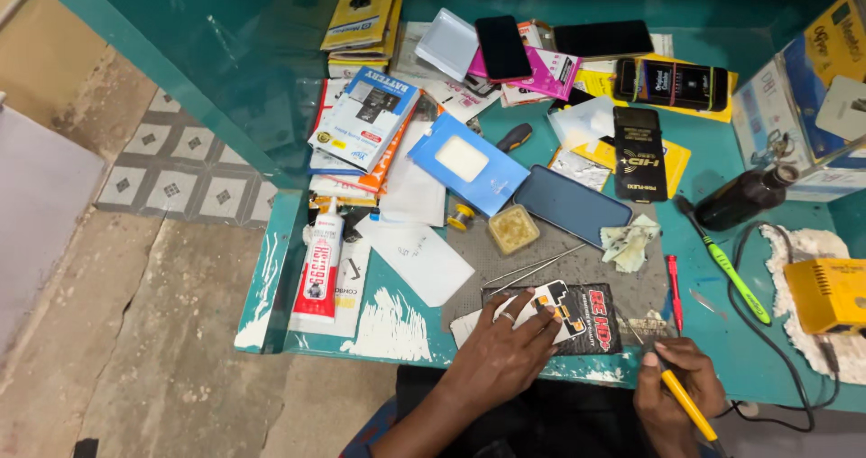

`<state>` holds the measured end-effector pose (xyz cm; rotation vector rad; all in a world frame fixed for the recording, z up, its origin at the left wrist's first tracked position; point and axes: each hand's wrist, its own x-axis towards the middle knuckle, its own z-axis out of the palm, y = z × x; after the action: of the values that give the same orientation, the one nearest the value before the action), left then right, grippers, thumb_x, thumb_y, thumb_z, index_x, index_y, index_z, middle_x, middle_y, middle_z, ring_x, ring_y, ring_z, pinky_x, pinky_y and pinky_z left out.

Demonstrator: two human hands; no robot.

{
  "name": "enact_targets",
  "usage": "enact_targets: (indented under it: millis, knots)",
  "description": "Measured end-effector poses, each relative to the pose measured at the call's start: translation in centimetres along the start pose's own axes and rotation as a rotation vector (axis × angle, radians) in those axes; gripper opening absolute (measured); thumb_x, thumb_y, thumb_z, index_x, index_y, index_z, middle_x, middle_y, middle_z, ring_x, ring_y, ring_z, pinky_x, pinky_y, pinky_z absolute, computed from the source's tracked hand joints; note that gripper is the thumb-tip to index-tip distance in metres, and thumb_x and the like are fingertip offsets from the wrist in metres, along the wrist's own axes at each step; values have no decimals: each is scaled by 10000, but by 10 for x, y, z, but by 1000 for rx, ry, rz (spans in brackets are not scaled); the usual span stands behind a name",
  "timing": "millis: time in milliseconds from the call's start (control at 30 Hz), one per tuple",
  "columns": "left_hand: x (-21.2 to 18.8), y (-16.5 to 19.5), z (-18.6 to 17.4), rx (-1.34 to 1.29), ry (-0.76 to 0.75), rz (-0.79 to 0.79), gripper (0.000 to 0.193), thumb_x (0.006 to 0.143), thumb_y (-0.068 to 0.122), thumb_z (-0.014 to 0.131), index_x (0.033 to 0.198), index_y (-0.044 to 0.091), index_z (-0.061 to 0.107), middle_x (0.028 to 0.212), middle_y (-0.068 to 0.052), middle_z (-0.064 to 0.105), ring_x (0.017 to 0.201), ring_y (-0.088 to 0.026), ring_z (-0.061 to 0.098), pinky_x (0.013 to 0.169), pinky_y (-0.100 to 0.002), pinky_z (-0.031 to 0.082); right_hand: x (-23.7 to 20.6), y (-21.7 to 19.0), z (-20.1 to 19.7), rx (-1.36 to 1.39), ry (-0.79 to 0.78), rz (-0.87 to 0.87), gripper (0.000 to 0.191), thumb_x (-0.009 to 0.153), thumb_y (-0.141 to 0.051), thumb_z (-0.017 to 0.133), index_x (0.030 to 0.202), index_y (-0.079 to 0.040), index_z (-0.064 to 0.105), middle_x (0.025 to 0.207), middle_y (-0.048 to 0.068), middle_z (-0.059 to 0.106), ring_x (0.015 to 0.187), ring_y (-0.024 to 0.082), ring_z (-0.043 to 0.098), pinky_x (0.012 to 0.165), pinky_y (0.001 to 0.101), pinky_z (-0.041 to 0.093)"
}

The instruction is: The person uses a soldering iron to work on a small electronic component, likely a phone battery connector, on a repair bench. They hold the component with one hand and apply the soldering iron with the other, focusing on specific connection points.

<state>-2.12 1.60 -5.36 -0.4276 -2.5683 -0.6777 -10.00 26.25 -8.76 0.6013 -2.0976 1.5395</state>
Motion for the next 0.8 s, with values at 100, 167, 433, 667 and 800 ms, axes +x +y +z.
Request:
enact_targets:
  millis: [100,167,433,667,800]
  knots:
    - [2,-1,1,-17,-5,-8,329,993,245,697,1252,43,713,1351,-98,664,1405,-367,513,1169,-559,375,-1,1,1,24,1,17,174,952,15,678,1074,15,554,1030,175,662,958,199,655,902,260,528]
    - [2,0,0,9,5,4,337,995,253,701,1257,40,711,1360,-105,659,1398,-365,513,1164,-560,373,-1,1,1,61,6,25,175,942,6,682,1065,8,558,1013,164,669,939,188,658,883,251,530]
    - [3,2,-3,9,-4,-1,354,1000,247,694,1275,25,703,1365,-109,647,1398,-369,514,1161,-554,384,-6,9,-3,35,4,28,190,979,-1,676,1109,14,538,1058,163,655,963,184,644,893,255,536]
    - [5,2,-4,29,-10,2,364,1003,250,660,1296,36,686,1345,-98,653,1392,-375,536,1160,-549,396,-7,21,-10,70,7,-11,173,1074,-54,682,1086,22,527,1015,131,620,927,158,609,880,236,511]
    - [4,3,-3,40,-35,-4,368,1013,259,645,1311,47,677,1348,-91,653,1406,-362,533,1151,-553,394,-8,23,-15,114,-12,38,210,1113,-73,693,1065,20,511,995,118,609,830,124,562,809,210,487]
